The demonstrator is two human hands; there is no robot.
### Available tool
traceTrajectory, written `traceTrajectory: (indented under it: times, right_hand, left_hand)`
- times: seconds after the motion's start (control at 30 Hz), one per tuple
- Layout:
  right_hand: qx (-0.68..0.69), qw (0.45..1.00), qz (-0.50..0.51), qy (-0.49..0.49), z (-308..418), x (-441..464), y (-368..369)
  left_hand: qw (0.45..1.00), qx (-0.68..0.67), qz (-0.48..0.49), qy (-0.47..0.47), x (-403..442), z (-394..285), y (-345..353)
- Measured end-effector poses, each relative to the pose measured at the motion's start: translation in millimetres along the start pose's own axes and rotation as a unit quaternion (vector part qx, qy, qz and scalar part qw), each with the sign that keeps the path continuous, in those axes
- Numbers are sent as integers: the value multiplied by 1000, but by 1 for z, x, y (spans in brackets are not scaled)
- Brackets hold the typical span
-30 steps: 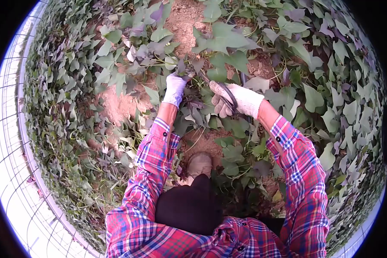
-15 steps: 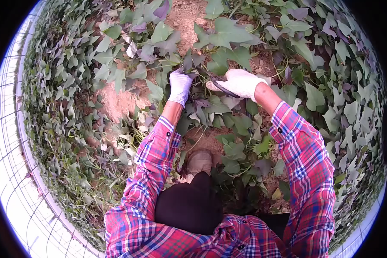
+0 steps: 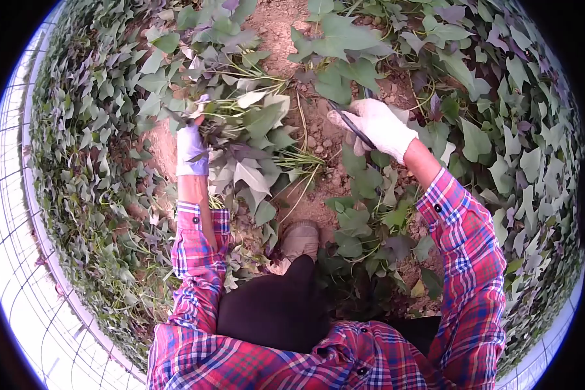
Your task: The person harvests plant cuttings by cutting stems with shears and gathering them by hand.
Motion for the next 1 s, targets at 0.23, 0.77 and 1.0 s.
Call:
traceTrajectory:
  times: [0.23,0.77,1.0]
  right_hand:
    - [-107,991,78,33,-27,-34,32]
    - [-105,991,57,59,-30,3,16]
    - [61,993,63,83,-37,18,31]
  left_hand:
    - [993,-27,28,108,-44,-77,-22]
    - [640,659,23,394,-74,27,207]
    - [751,585,-13,305,-34,39,179]
Point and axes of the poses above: each hand's wrist, its own x-axis towards the middle knuckle, its own y-axis out of the palm, z = x × y, the point moved 10 cm from there along x, towards the middle knuckle, and after that the axes turned 11 degrees about -y, right-handed, at the moved point
